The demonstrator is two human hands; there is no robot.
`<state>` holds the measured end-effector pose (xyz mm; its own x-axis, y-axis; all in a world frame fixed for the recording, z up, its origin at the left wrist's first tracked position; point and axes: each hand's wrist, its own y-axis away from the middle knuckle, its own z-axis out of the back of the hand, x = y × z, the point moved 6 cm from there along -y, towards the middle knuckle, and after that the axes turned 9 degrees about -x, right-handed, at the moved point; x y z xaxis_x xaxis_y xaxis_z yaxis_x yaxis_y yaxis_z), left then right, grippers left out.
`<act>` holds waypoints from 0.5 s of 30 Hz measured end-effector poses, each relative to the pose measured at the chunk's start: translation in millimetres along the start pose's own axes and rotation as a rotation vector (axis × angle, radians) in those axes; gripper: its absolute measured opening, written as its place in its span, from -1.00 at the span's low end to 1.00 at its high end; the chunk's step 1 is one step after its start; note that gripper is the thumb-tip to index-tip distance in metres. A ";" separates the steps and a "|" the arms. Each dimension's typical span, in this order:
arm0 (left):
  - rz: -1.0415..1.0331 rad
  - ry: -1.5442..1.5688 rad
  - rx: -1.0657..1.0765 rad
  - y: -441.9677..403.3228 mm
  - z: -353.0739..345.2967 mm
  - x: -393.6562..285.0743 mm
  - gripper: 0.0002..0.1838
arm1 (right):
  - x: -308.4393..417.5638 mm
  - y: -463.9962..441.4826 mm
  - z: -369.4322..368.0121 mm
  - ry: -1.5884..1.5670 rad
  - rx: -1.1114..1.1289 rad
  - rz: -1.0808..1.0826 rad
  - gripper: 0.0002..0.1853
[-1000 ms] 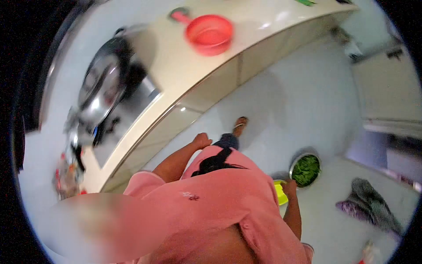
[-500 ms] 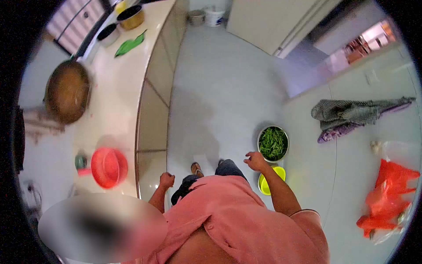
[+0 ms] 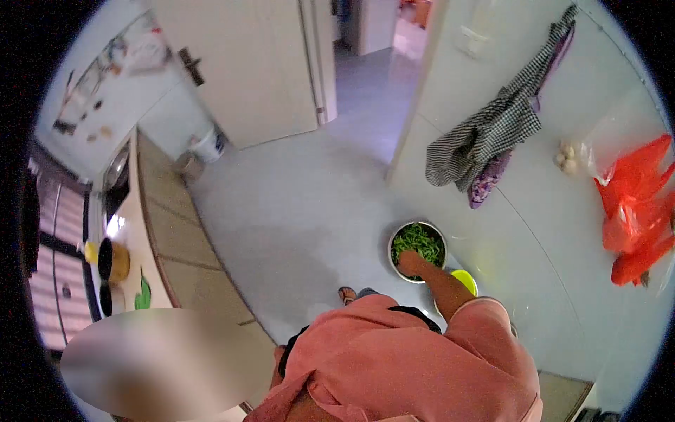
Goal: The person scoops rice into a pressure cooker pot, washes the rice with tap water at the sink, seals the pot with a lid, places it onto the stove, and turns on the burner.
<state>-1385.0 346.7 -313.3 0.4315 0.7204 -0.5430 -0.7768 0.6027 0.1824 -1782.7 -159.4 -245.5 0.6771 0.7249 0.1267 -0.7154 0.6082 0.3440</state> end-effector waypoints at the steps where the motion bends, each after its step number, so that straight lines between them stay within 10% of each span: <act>1: -0.088 0.010 -0.020 -19.8 12.3 -28.3 -0.67 | 1.7 -15.4 11.1 0.035 -0.009 0.084 -0.71; 6: 0.400 0.441 0.116 -146.3 41.1 -157.6 -0.79 | -33.8 -97.4 179.2 -0.301 -0.284 -0.236 -0.62; 9: 0.277 0.206 0.150 -217.5 38.3 -171.7 -0.76 | -63.8 -125.4 301.9 -0.297 -0.475 -0.328 -0.53; 12: -0.305 -0.078 0.107 -284.6 8.9 -134.8 -0.74 | -111.5 -140.8 406.0 -0.325 -0.738 -0.596 -0.43; 13: 0.072 -0.121 0.146 -294.1 24.0 -146.4 -0.65 | -129.4 -144.8 435.1 -0.308 -0.871 -0.607 -0.41; 15: -0.068 -0.287 0.113 -340.2 -8.4 -92.6 -0.59 | -139.6 -137.9 495.5 -0.282 -1.087 -0.651 -0.38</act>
<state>-1164.6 72.0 -331.9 0.6051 0.7348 -0.3064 -0.6926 0.6757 0.2525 -1693.2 -504.8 150.5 0.8685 0.1868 0.4591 0.0747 0.8663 -0.4939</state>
